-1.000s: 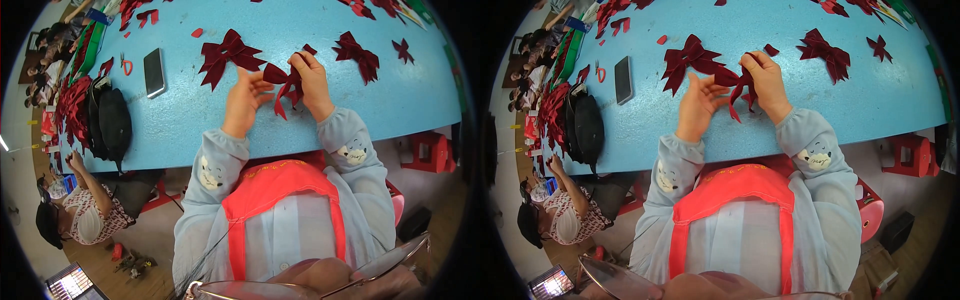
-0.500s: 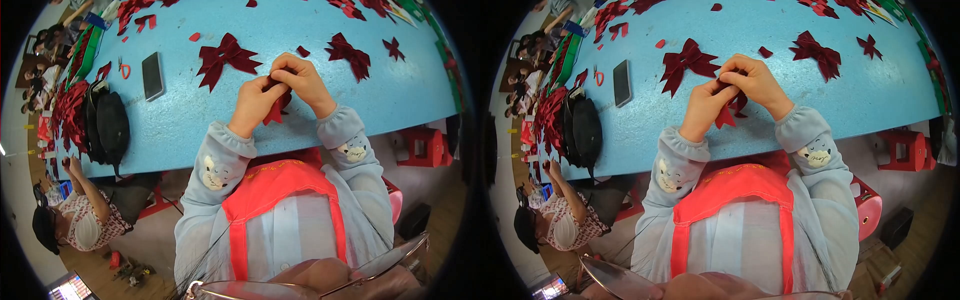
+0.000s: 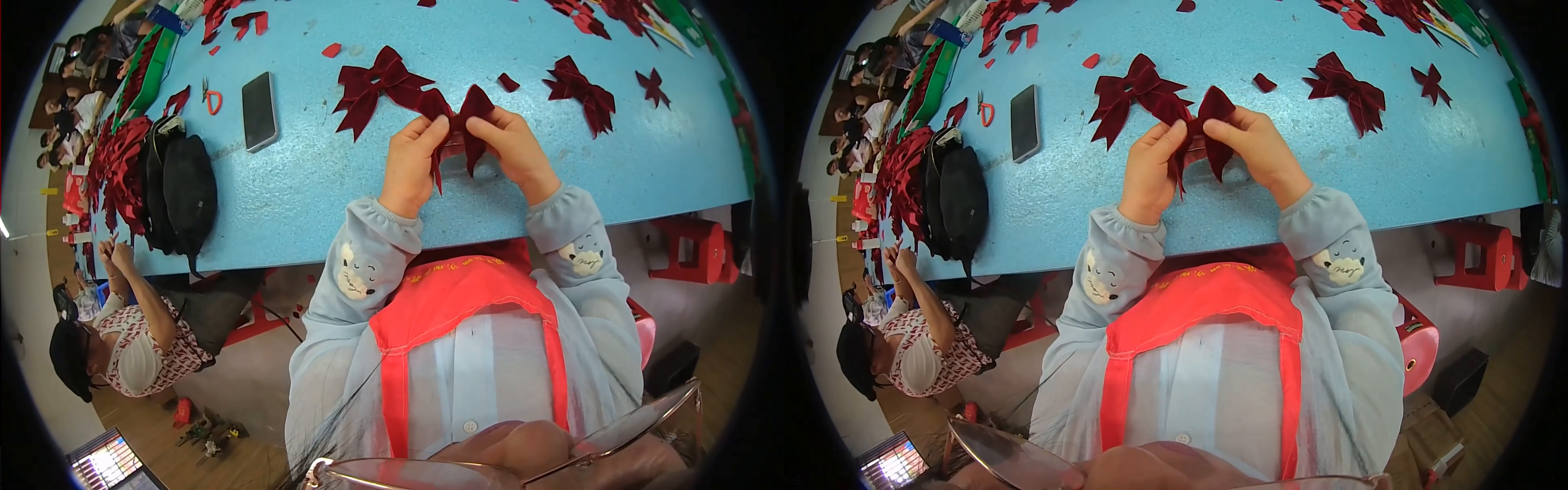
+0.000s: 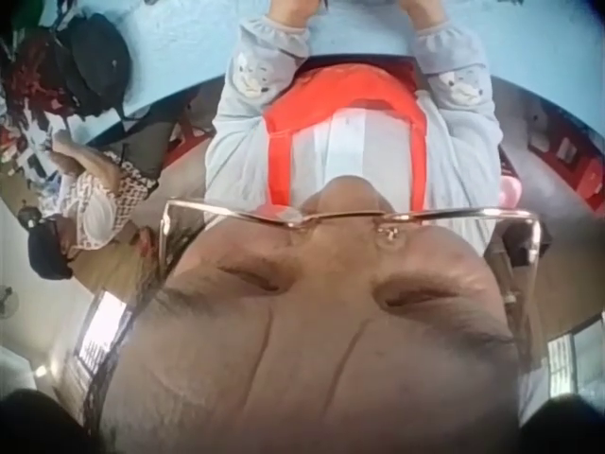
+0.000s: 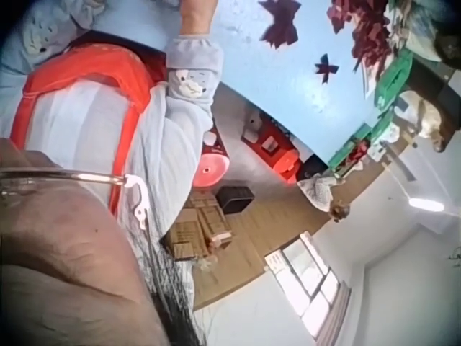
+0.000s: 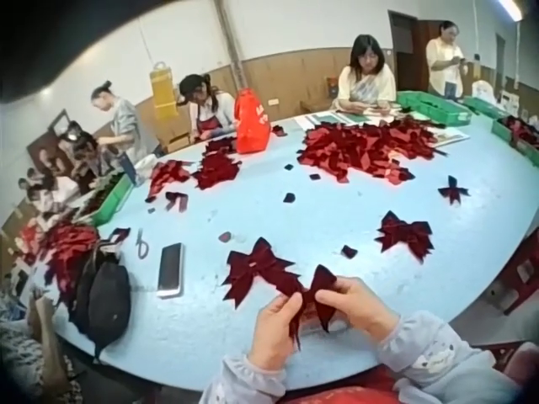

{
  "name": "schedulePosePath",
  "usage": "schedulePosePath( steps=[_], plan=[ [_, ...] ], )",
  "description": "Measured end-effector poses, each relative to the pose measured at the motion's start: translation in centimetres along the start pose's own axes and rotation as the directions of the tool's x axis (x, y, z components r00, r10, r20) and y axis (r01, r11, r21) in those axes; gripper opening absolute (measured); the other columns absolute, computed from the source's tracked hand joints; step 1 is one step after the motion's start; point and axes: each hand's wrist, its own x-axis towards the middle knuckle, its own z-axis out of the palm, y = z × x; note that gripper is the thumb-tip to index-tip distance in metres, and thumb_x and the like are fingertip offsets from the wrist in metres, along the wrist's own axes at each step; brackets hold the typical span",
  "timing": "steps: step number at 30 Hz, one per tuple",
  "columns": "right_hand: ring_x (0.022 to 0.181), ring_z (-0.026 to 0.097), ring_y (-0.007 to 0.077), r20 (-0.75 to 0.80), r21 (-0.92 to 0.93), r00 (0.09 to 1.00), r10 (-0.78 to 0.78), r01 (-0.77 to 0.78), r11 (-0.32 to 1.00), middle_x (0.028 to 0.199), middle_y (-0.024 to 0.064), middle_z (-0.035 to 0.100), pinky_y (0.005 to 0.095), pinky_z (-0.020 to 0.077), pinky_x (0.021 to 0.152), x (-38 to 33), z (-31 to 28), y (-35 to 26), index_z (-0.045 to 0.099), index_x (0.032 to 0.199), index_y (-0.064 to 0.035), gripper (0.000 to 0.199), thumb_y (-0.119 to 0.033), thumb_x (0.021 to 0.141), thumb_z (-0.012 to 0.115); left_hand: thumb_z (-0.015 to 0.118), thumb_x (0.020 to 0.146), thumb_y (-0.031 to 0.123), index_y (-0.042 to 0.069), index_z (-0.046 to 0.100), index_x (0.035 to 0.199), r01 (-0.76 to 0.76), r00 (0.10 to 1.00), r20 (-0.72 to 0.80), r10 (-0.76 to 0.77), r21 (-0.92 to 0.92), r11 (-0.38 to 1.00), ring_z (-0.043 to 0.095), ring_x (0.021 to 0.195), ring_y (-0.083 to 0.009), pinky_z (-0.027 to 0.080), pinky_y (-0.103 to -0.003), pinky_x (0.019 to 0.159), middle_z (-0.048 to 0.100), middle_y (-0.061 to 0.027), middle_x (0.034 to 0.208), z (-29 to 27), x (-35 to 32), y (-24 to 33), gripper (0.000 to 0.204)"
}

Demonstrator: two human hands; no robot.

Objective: The person is arranging and inspecting red fabric bows on a work table.

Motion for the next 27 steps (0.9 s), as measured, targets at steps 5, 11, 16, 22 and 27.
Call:
schedulePosePath(
  steps=[5, 11, 16, 22, 27],
  plan=[
    [0.082, 0.056, 0.0076, 0.010, 0.027, 0.992, -0.123, 0.123, 0.992, 0.094, -0.0004, 0.061, 0.0223, 0.0450, 0.073, -0.6, 2.7, 1.3, 0.058, 0.108, -0.0047, 0.024, -0.015, 0.086, 0.059, 0.055, 0.089, 0.018, 0.003, 0.055, 0.098, 0.013, 0.999, -0.032, -0.013, -0.002, 1.000, 0.061, 0.072, -0.0158, 0.051, -0.028, 0.063, 0.062, -0.0073, 0.090, -1.7, -1.8, 2.0, 0.017],
    [0.080, 0.055, 0.0059, -0.049, 0.114, 0.987, -0.154, 0.159, 0.981, 0.093, -0.0008, 0.061, 0.0216, 0.0447, 0.070, -0.2, 5.8, 1.8, 0.059, 0.105, -0.0042, 0.021, -0.016, 0.088, 0.056, 0.052, 0.091, 0.020, 0.005, 0.051, 0.099, -0.087, 0.991, -0.097, 0.087, 0.000, 0.996, 0.061, 0.072, -0.0154, 0.051, -0.027, 0.055, 0.061, -0.0058, 0.089, -3.3, -2.3, 2.1, 0.017],
    [0.071, 0.053, 0.0041, -0.121, 0.012, 0.968, -0.220, 0.223, 0.975, 0.086, -0.0019, 0.060, 0.0198, 0.0421, 0.061, -0.5, 7.4, 2.9, 0.060, 0.098, -0.0041, 0.016, -0.017, 0.090, 0.053, 0.047, 0.093, 0.022, 0.006, 0.048, 0.093, -0.102, 0.974, -0.197, 0.107, 0.037, 0.994, 0.054, 0.057, -0.0104, 0.042, -0.022, 0.044, 0.058, -0.0030, 0.077, -3.6, -3.0, 1.9, 0.016],
    [0.063, 0.048, 0.0025, -0.258, -0.054, 0.915, -0.310, 0.307, 0.950, 0.078, -0.0033, 0.058, 0.0195, 0.0386, 0.055, 1.5, 7.3, 3.6, 0.060, 0.093, -0.0049, 0.013, -0.015, 0.089, 0.052, 0.043, 0.094, 0.024, 0.008, 0.046, 0.087, -0.182, 0.948, -0.267, 0.174, -0.006, 0.983, 0.042, 0.044, -0.0060, 0.029, -0.020, 0.038, 0.052, -0.0001, 0.066, -4.3, -1.1, 0.7, 0.018],
    [0.064, 0.049, 0.0029, -0.221, 0.097, 0.950, -0.221, 0.247, 0.964, 0.078, -0.0032, 0.059, 0.0193, 0.0404, 0.058, 1.8, 5.0, 2.9, 0.061, 0.091, -0.0050, 0.012, -0.013, 0.088, 0.053, 0.043, 0.093, 0.022, 0.007, 0.047, 0.090, -0.167, 0.974, -0.152, 0.167, 0.015, 0.986, 0.048, 0.048, -0.0093, 0.037, -0.022, 0.040, 0.053, -0.0020, 0.068, -3.3, -0.5, -0.5, 0.016]
  ],
)
